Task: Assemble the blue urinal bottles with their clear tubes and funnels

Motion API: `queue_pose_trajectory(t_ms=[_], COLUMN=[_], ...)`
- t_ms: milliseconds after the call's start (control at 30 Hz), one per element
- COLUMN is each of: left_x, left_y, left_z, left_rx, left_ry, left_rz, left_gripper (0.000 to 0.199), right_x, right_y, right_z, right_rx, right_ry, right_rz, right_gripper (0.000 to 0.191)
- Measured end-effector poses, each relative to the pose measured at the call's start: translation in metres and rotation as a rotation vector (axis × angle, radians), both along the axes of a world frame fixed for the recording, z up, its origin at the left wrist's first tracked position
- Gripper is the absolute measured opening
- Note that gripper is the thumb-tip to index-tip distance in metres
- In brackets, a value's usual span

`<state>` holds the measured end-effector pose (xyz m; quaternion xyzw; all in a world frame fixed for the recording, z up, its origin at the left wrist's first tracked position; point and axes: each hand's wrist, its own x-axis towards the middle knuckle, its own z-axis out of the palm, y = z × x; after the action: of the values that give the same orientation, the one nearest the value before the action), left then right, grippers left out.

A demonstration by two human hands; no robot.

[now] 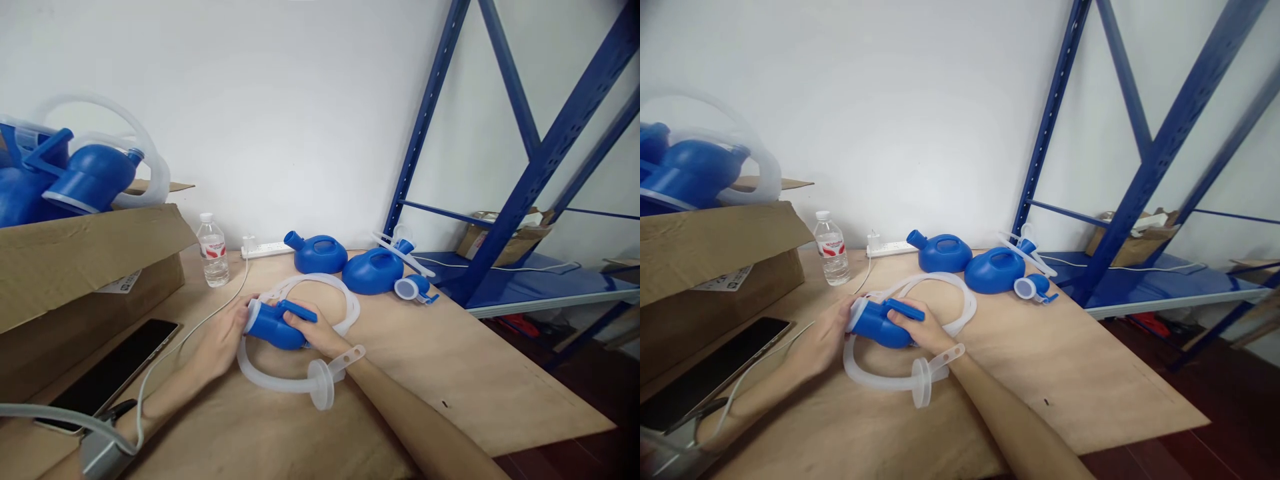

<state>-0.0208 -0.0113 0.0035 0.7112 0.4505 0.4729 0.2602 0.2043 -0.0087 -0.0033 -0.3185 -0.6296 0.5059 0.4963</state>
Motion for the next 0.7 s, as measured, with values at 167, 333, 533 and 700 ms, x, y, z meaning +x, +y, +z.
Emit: queue_pose_trajectory(t_ms=[167, 333, 533, 700], left_x=[0.004, 0.013, 0.016, 0.011], left_y=[-0.007, -0.012, -0.017, -0.015], left_z=[-0.003, 0.0, 0.009, 0.022], left_rx=[0.124, 0.099, 0.05, -0.124], left_ry=[0.258, 0.286, 0.194, 0.022], left_rz=[-0.028, -0.063, -0.191, -0.278], left_gripper=[0.066, 0.084, 0.08, 0.055], right_x=[0.0, 0.003, 0.004, 0.004], right_y=[-0.001, -0.004, -0.008, -0.005], right_z=[0.004, 0.01, 0.015, 0.012], right_rx=[0.062, 0.121, 0.113, 0.077], right_ry=[-0.044, -0.099, -0.092, -0.096], right_rz=[0.074, 0.141, 0.147, 0.127], right_gripper=[0.052, 0.053, 0.053, 0.061])
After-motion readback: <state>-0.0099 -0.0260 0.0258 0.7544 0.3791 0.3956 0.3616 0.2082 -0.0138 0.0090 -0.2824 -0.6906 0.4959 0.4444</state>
